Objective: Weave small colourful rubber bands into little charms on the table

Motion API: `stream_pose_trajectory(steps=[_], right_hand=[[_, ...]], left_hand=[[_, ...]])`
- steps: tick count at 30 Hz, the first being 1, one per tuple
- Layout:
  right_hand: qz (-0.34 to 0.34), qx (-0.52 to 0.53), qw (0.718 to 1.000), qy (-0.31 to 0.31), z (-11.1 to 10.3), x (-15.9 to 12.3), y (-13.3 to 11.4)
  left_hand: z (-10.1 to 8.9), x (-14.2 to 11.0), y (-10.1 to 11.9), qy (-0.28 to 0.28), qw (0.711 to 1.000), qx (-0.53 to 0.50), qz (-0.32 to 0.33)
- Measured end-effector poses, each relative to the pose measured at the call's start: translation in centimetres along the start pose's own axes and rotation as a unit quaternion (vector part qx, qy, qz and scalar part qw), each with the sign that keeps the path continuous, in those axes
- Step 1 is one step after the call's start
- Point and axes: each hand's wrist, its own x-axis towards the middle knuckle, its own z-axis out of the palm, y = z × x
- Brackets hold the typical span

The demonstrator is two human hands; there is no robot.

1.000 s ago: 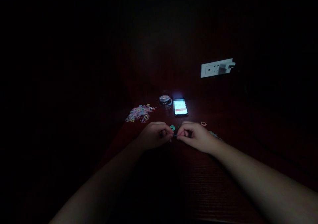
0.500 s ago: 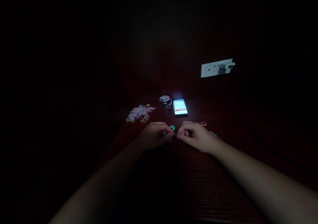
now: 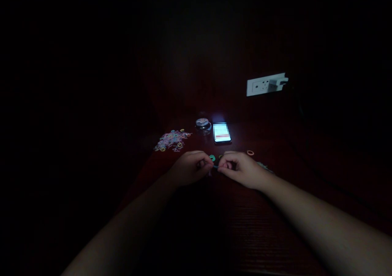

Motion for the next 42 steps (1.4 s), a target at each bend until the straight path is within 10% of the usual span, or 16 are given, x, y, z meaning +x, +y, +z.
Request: stream_pose_trajectory(steps=[42], right_hand=[[0.016,-0.015,1.0,-0.006,-0.33,0.02,-0.25]], left_hand=[[-0.2,-0.04,-0.45,-0.014,1.0,-0.002,0.015]])
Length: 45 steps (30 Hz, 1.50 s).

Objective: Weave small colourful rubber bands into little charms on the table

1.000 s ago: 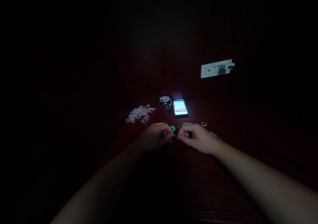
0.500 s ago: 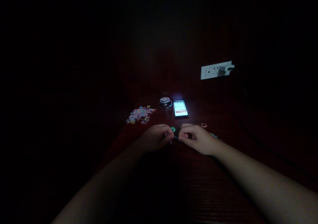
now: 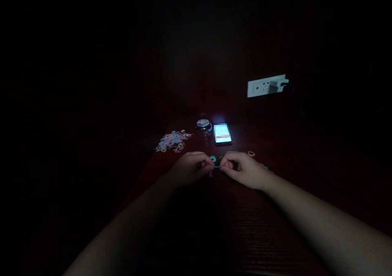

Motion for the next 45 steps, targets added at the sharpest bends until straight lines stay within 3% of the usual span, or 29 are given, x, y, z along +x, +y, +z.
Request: stream_pose_trajectory(steps=[14,45], right_hand=[[-0.005,0.0,1.0,0.001,0.07,0.02,0.21],[0.007,0.031,0.999,-0.008,0.29,-0.16,-0.31]], left_hand=[[0.03,-0.21,0.02,0.0,1.0,-0.008,0.025],[0.29,0.12,0.28,-0.016,1.0,-0.021,0.011]])
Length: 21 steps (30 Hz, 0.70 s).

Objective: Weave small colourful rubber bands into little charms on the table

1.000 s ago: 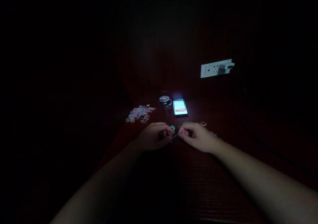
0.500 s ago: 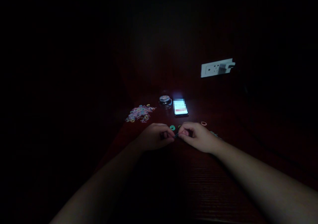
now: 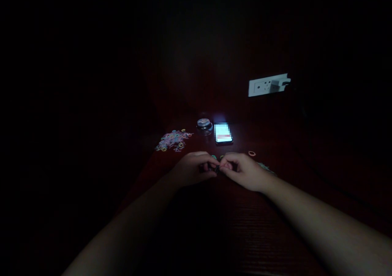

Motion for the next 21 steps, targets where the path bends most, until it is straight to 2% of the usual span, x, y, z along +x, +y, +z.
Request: stream_pose_trajectory(steps=[9,21], right_hand=[[0.002,0.001,1.0,-0.002,0.09,0.0,-0.13],[0.005,-0.003,1.0,-0.002,-0.01,-0.02,0.06]], left_hand=[[-0.03,0.09,0.25,-0.002,1.0,0.003,0.0],[-0.36,0.39,0.25,0.01,0.998,0.042,0.036]])
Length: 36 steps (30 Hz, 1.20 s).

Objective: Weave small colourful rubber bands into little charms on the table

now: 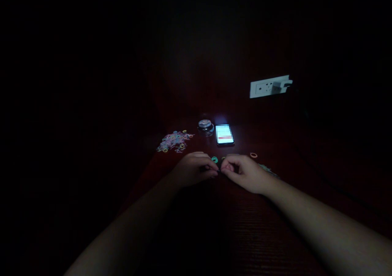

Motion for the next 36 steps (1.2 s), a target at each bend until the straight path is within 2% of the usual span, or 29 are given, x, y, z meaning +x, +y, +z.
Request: stream_pose_trajectory(steps=[3,7,12,15,21,27,36], right_hand=[[0.001,-0.002,1.0,0.005,0.0,0.0,0.1],[0.002,-0.006,1.0,0.017,-0.2,0.0,0.2],[0.011,0.004,1.0,0.026,-0.3,0.1,0.5],[0.013,-0.002,1.0,0.028,-0.4,0.2,0.8],[0.024,0.003,0.999,0.033,-0.5,0.1,1.5],[0.033,0.038,0.998,0.032,-0.4,0.2,1.6],[0.029,0.015,0.999,0.034,-0.5,0.4,1.8]], left_hand=[[-0.2,-0.1,-0.2,0.0,1.0,0.003,-0.014],[-0.6,-0.6,-1.5,-0.024,0.997,-0.009,-0.067],[-1.6,-1.7,-4.0,-0.009,0.976,-0.076,-0.204],[-2.1,-2.3,-5.1,-0.027,0.957,-0.125,-0.261],[-2.5,-2.9,-6.0,-0.076,0.939,-0.198,-0.27],[-2.3,-3.1,-6.3,-0.075,0.931,-0.231,-0.273],[-2.3,-3.2,-6.4,-0.075,0.919,-0.252,-0.293]])
